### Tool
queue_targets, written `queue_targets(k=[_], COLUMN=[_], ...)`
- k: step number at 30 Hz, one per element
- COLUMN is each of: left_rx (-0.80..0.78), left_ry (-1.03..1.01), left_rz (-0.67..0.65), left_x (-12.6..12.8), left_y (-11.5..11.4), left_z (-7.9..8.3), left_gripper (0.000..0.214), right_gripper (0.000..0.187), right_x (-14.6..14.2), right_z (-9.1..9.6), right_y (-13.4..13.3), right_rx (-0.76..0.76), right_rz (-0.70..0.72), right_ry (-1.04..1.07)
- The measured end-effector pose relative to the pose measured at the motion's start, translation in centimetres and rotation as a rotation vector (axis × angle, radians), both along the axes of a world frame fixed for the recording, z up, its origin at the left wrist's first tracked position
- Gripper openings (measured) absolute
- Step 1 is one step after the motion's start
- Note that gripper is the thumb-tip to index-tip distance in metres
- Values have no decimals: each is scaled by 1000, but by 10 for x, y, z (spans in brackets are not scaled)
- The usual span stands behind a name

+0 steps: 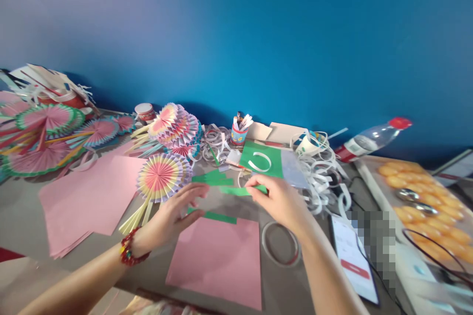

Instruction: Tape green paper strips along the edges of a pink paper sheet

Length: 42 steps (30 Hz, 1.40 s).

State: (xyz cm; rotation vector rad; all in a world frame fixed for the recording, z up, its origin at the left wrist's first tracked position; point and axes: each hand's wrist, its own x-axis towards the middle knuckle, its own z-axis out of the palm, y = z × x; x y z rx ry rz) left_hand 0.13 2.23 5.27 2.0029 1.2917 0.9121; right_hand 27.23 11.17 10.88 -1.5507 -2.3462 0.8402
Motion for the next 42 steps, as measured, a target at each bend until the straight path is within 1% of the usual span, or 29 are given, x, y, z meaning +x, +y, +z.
queue_targets(k=[2,3,5,7,9,12,14,17,21,25,28,32,34,38,42], left_rx=[-1,-6,-75,-197,-320,-453,-518,-572,-605,-617,-626,-638,-621,-582,-495], left_ry=[-9,6,28,12,-16,-24,-4,28,46,87,113,128,161,209,289], left_rz=[6,-20,-76,-99,-93,-85,-68,-53,-66,-95,-108,-79,-79,-137,-143], left_x=[3,4,4,2,-1,-8,-13,-18,-21,-21,-21,-21,-22,-24,-27], left_y=[9,12,16,17,13,4,-5,-20,-39,-52,-57,-60,-62,-66,-68], left_z=[5,7,7,4,0,-6,-8,-9,-12,-16,-16,-11,-9,-10,-14], left_gripper=[45,42,24,9,10,12,13,11,9,9,11,12,15,22,16], right_gripper=[19,19,21,23,22,21,19,16,16,10,11,12,13,15,15], right_x=[-1,-1,-1,0,2,2,0,-4,-4,-4,-6,-8,-9,-11,-11], right_z=[-4,-8,-18,-28,-38,-51,-59,-70,-80,-82,-84,-82,-80,-76,-77], right_y=[-11,-17,-29,-39,-49,-63,-73,-89,-108,-123,-129,-133,-133,-136,-139], right_rx=[-88,-126,-171,-184,-201,-247,-277,-317,-318,-211,-170,-132,-88,-52,-36], right_rz=[53,68,61,27,-3,-34,-31,-12,1,62,99,98,101,137,160], right_ry=[100,142,216,266,283,283,300,304,239,241,254,252,238,197,157])
